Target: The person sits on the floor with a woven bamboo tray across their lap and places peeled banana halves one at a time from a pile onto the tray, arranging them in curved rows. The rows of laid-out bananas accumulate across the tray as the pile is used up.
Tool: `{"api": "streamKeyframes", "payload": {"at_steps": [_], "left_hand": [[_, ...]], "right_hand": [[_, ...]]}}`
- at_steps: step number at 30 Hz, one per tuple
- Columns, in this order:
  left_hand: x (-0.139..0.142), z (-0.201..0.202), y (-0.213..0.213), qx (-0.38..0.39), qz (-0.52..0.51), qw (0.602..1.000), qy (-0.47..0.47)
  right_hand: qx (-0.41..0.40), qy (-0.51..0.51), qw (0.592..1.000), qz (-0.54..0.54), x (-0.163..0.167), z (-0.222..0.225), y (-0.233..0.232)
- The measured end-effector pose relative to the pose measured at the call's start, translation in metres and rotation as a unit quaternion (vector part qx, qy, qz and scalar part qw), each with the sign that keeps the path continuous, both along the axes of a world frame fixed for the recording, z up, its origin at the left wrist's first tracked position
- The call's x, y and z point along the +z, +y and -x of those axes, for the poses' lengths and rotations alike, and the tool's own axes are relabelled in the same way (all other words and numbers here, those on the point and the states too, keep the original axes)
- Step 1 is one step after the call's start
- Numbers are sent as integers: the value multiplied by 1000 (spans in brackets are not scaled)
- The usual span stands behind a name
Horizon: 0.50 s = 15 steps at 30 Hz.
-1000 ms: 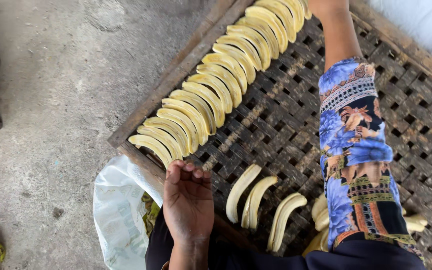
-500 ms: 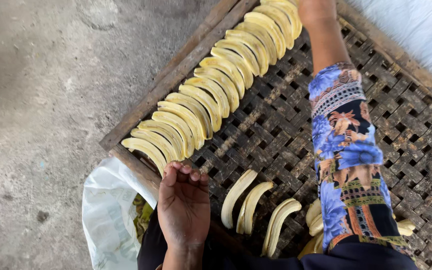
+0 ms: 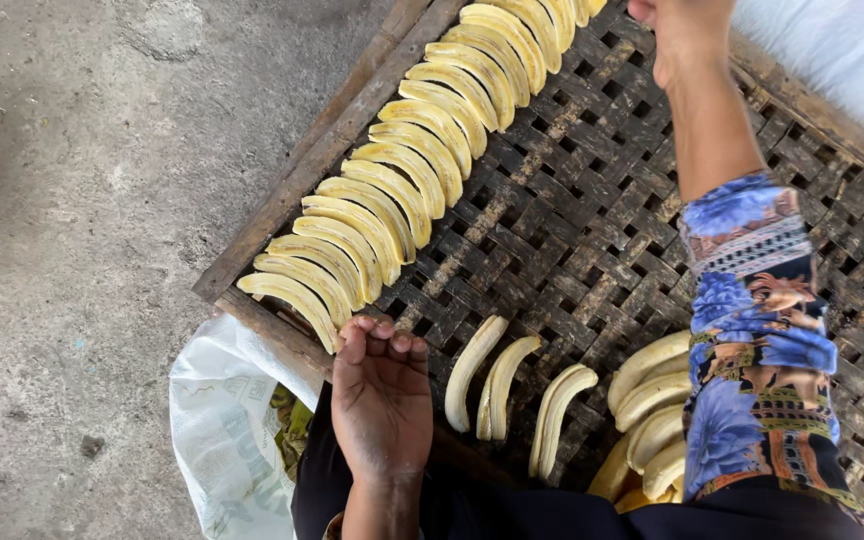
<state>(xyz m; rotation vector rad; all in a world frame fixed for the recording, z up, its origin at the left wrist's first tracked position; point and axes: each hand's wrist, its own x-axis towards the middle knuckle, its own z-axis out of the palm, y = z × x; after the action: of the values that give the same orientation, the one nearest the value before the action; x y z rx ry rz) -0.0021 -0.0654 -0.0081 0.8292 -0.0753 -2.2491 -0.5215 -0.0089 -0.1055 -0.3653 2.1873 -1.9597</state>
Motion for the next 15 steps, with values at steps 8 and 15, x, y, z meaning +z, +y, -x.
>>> {"api": "streamKeyframes", "payload": {"at_steps": [8,15], "left_hand": [[-6,5,-1,-7,31,999,-14],[-8,3,0,-16,28,999,2]], "right_hand": [[-81,279,915,-279,-37,-12,44],[-160,330,876,-313,-48,-23,33]]}}
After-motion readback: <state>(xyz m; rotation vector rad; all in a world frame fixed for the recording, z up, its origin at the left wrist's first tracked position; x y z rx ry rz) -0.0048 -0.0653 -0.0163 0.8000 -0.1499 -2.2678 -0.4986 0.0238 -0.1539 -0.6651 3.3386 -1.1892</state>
